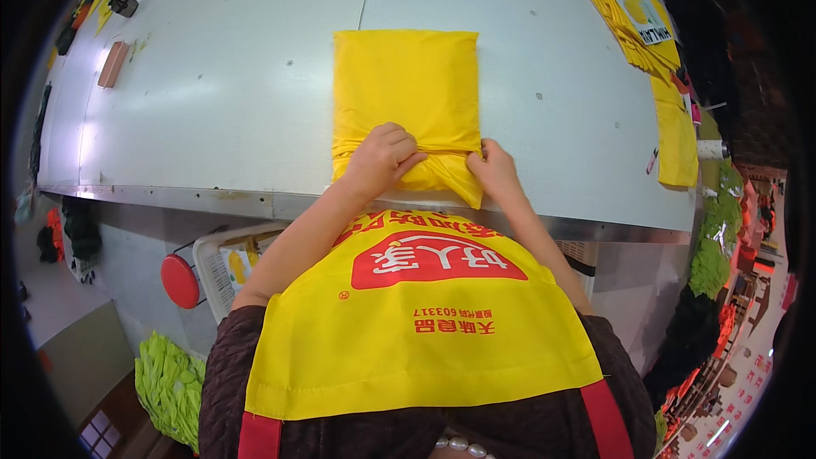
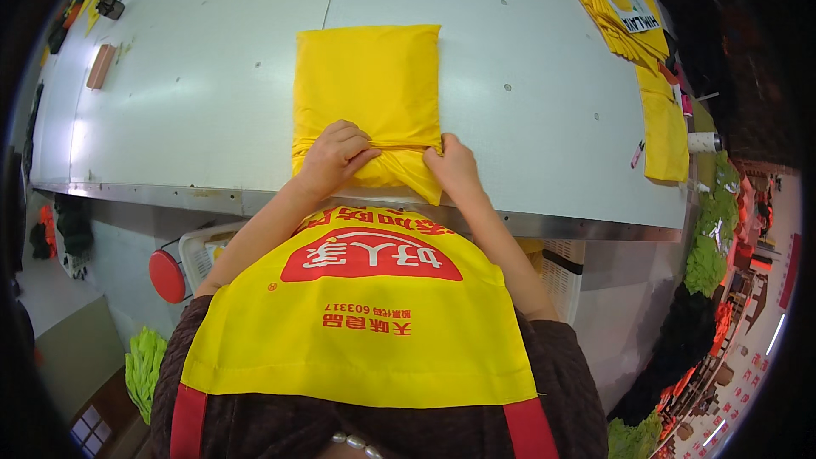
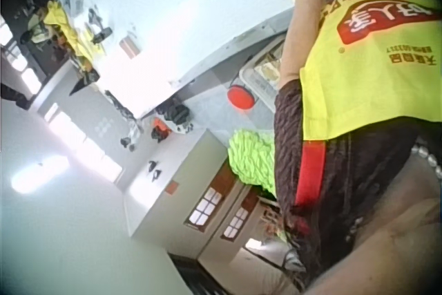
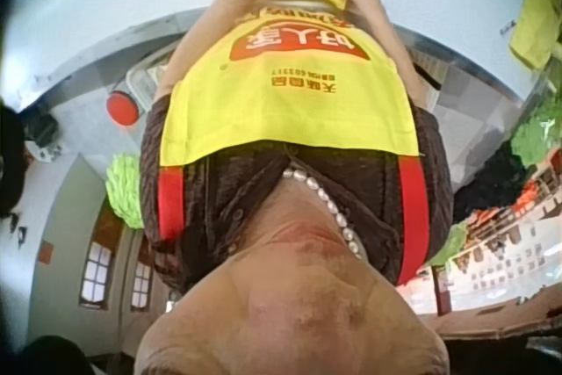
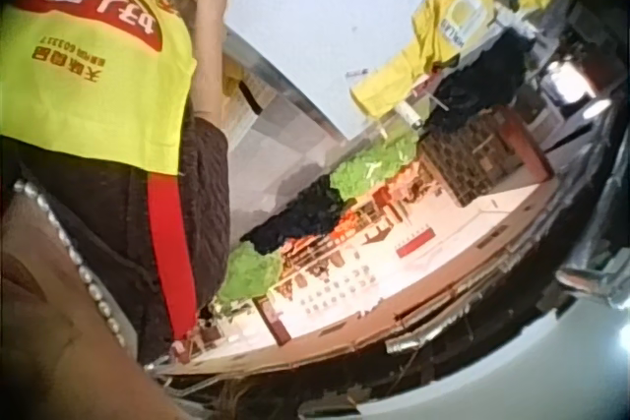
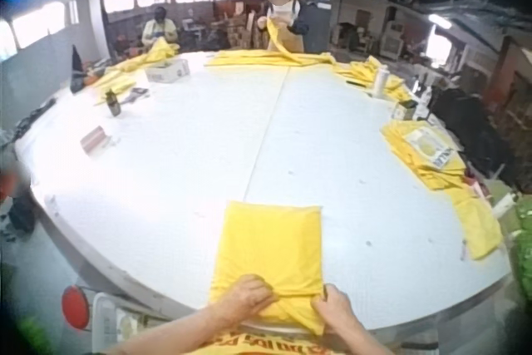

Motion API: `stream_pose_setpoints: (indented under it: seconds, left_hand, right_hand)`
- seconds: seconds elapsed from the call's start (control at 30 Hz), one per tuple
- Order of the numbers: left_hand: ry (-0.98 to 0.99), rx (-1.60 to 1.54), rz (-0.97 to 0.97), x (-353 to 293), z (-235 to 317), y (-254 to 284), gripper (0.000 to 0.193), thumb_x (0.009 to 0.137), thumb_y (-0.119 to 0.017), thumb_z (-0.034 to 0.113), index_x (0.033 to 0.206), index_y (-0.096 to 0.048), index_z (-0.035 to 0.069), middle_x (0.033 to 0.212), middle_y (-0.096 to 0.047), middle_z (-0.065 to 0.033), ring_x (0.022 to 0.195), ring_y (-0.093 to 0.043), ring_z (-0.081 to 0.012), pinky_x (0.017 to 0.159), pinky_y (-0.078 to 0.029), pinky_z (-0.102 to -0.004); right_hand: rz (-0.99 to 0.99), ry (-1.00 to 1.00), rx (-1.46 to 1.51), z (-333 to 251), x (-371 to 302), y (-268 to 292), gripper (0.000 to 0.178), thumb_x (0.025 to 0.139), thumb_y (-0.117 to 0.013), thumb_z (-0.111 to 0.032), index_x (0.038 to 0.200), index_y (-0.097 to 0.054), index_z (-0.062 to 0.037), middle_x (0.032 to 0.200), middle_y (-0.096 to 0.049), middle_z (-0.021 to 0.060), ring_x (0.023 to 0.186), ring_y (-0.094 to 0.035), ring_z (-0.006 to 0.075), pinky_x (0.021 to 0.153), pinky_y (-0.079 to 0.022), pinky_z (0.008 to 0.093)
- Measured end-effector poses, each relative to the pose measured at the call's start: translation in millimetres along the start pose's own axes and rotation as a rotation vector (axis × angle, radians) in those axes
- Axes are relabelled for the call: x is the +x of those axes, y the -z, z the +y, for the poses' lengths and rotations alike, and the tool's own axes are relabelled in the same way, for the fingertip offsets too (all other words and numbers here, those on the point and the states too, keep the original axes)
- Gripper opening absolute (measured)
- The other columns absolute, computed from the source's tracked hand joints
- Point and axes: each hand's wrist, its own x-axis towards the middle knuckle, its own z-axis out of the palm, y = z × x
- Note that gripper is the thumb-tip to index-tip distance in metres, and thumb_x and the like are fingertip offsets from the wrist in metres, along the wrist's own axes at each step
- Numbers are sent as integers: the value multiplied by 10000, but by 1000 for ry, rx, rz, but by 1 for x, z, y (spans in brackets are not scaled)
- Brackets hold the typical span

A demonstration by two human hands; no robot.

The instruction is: The person folds a yellow raincoat on a table. They use shears to cut threads, smooth the fabric, and fold the garment into a compact bundle. The folded raincoat is placed into a plastic bag and then into a basket.

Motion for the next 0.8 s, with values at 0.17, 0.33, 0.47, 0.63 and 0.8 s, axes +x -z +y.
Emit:
stream_pose_setpoints:
  seconds: [0.17, 0.33, 0.47, 0.63, 0.8]
  left_hand:
    - [45, -29, -24, -1, -5, -1, 162, 756, -668, 153, 722, -573, 26, 733, -568, -98, 760, -535, -269, 679, -446, -352]
    - [59, -60, 0, -6, -7, -1, 169, 760, -665, 158, 727, -566, 26, 744, -563, -98, 768, -531, -268, 684, -444, -349]
    - [50, -76, 21, -6, -8, -1, 181, 760, -666, 162, 716, -556, 24, 739, -555, -99, 768, -527, -268, 686, -442, -349]
    - [82, -108, 5, -11, -5, 1, 179, 770, -644, 170, 719, -564, 18, 771, -563, -108, 800, -530, -274, 710, -445, -354]
    - [-38, 123, 125, -19, 0, 31, 229, 750, -661, 147, 924, -578, 24, 970, -579, -144, 928, -542, -272, 793, -451, -319]
  right_hand:
    - [-98, 52, -224, -8, 1, 13, 290, 807, -511, -250, 879, -574, 23, 824, -608, 256, 779, -591, 402, 704, -471, 453]
    - [-294, 75, -177, -11, 0, 47, 293, 834, -507, -270, 830, -599, 8, 818, -623, 206, 740, -592, 366, 678, -468, 420]
    - [-313, 107, -198, -12, 2, 56, 302, 833, -511, -276, 806, -601, 11, 781, -622, 189, 716, -585, 353, 661, -463, 401]
    - [-290, 225, -148, -73, -12, 25, 305, 820, -492, -277, 792, -603, 6, 799, -613, 205, 756, -584, 365, 675, -461, 424]
    - [-214, 260, -198, -95, -8, 4, 312, 825, -499, -298, 755, -596, -9, 730, -609, 183, 688, -589, 338, 607, -448, 405]
